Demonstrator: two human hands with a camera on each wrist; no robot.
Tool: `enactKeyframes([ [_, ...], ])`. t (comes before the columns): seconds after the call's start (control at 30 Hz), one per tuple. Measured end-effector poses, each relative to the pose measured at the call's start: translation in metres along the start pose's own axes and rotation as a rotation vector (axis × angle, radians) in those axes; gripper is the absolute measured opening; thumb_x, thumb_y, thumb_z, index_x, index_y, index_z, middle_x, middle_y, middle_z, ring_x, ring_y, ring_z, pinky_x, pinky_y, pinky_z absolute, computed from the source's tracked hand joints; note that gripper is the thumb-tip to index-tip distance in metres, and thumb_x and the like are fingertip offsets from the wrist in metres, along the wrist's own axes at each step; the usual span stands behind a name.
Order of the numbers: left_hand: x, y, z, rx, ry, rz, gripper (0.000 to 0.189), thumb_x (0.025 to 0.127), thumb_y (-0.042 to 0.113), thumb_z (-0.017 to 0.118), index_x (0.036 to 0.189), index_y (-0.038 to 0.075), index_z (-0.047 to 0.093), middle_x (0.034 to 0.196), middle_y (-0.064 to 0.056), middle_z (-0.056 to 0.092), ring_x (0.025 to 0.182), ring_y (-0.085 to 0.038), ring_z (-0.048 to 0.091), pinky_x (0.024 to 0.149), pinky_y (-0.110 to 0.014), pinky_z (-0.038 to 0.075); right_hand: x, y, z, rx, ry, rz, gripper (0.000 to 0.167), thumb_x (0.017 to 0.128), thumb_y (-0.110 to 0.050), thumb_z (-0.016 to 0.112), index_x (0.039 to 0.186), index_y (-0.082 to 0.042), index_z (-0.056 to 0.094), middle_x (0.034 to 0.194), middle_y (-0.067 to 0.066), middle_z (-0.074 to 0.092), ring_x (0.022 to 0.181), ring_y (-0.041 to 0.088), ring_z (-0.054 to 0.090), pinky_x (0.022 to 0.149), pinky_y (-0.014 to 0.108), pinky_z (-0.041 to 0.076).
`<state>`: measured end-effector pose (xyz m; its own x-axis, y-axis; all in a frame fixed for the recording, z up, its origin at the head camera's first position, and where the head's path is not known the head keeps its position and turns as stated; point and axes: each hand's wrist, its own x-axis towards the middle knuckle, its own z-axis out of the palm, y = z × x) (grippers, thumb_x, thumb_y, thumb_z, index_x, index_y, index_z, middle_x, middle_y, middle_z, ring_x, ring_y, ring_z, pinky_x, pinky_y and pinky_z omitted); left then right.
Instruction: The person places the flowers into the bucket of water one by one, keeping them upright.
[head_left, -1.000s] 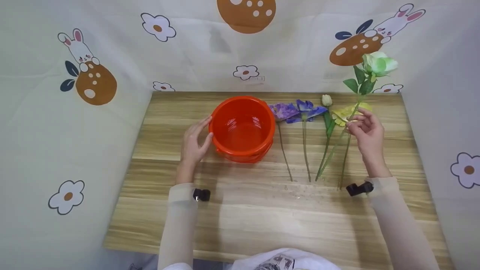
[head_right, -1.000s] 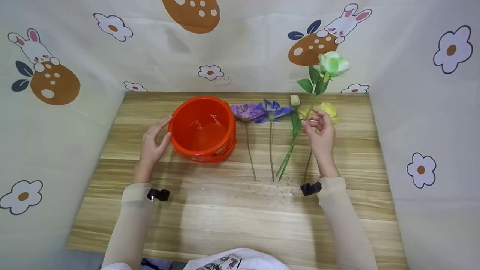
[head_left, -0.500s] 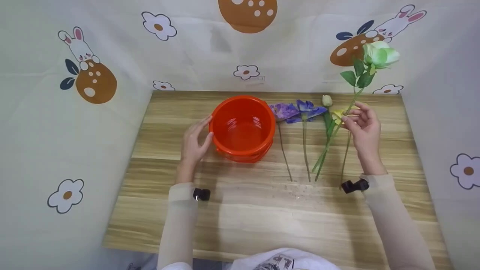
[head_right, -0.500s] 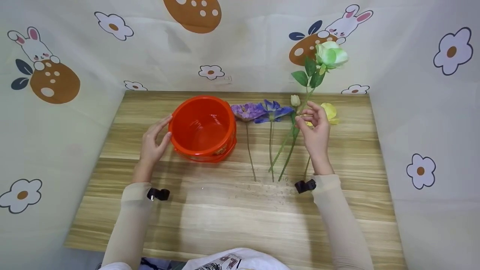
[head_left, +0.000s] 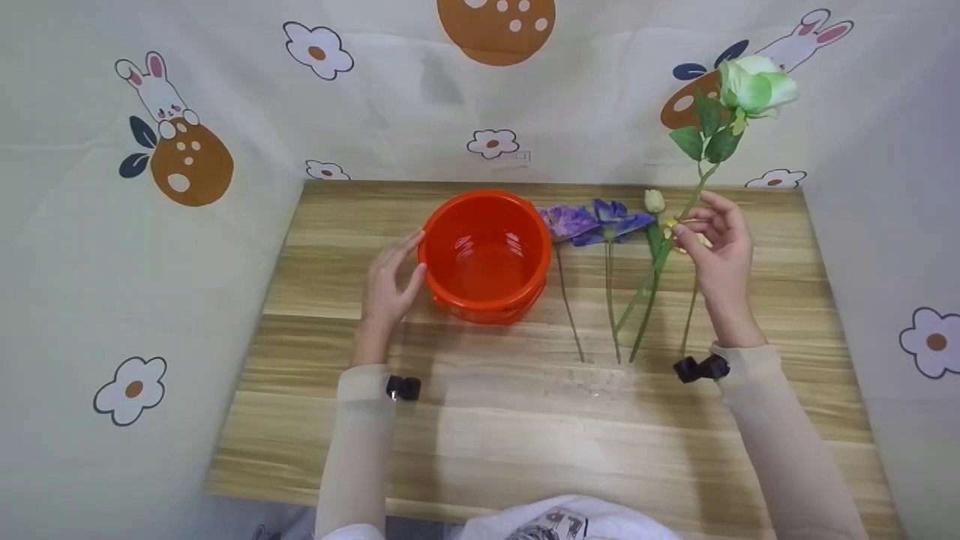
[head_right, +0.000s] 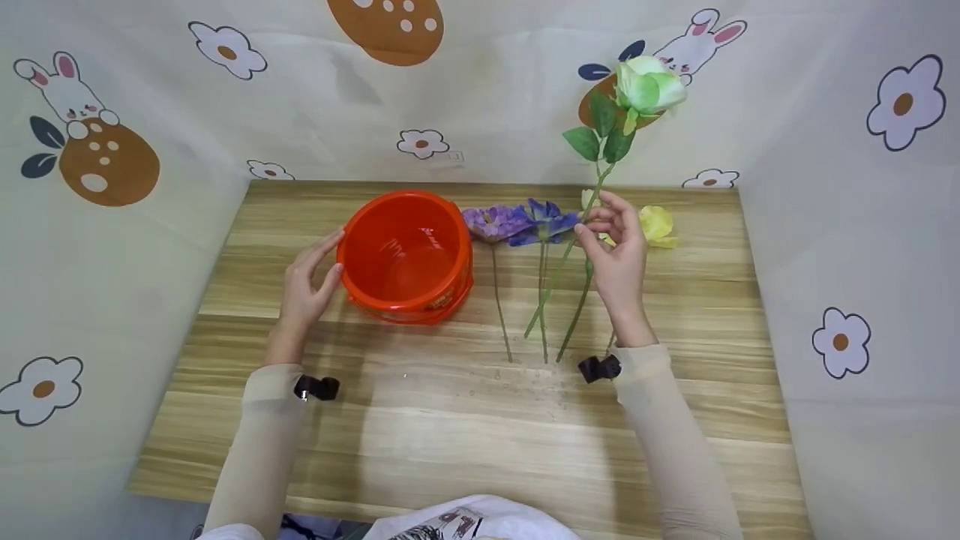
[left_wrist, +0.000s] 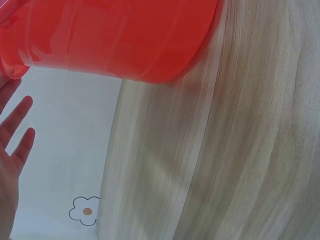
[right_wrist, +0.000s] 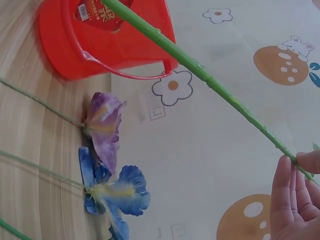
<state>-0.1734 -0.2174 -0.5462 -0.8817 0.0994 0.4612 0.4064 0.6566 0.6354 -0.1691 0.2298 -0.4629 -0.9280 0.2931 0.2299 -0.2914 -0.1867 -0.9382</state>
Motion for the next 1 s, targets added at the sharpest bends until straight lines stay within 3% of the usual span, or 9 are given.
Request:
enactKeyframes([
  [0.23,0.000,0.000,-0.001,0.002,-0.018,-0.032,0.046,0.095,0.027,0.060,0.141,0.022,0.058,0.143,-0.005,0.061,0.134,-0.024,0.055,0.115,-0.047,0.039,0.000,-0.005,0.014,-0.006,-0.033,-0.044,0.043,0.083,0.018,0.064,0.121,-0.003,0.060,0.091,0.003,0.065,0.077,0.011,0.065,0.065,0.018,0.057],
  [0.53,0.001,-0.002,0.000,-0.008,-0.007,0.030,0.047,0.095,0.026,0.059,0.141,0.016,0.058,0.142,-0.005,0.061,0.133,-0.027,0.056,0.115,-0.045,0.040,0.003,-0.008,0.034,-0.020,-0.066,-0.087,0.044,0.084,0.017,0.064,0.122,-0.004,0.059,0.093,0.003,0.065,0.081,0.011,0.065,0.064,0.018,0.058],
  [0.77,0.000,0.000,0.000,-0.003,-0.005,0.017,0.046,0.095,0.027,0.059,0.140,0.018,0.059,0.142,-0.002,0.061,0.133,-0.025,0.056,0.115,-0.045,0.041,0.005,-0.012,0.049,0.000,-0.096,-0.106,0.043,0.085,0.014,0.065,0.125,0.001,0.056,0.097,0.005,0.064,0.083,0.012,0.064,0.066,0.019,0.058],
  [1.0,0.000,0.000,0.000,-0.001,-0.012,-0.005,0.046,0.095,0.027,0.060,0.140,0.018,0.059,0.143,-0.004,0.061,0.135,-0.024,0.054,0.117,-0.044,0.039,0.007,-0.016,0.062,0.003,-0.109,-0.123,0.042,0.084,0.014,0.065,0.122,-0.002,0.059,0.095,0.002,0.066,0.082,0.011,0.065,0.063,0.018,0.056],
])
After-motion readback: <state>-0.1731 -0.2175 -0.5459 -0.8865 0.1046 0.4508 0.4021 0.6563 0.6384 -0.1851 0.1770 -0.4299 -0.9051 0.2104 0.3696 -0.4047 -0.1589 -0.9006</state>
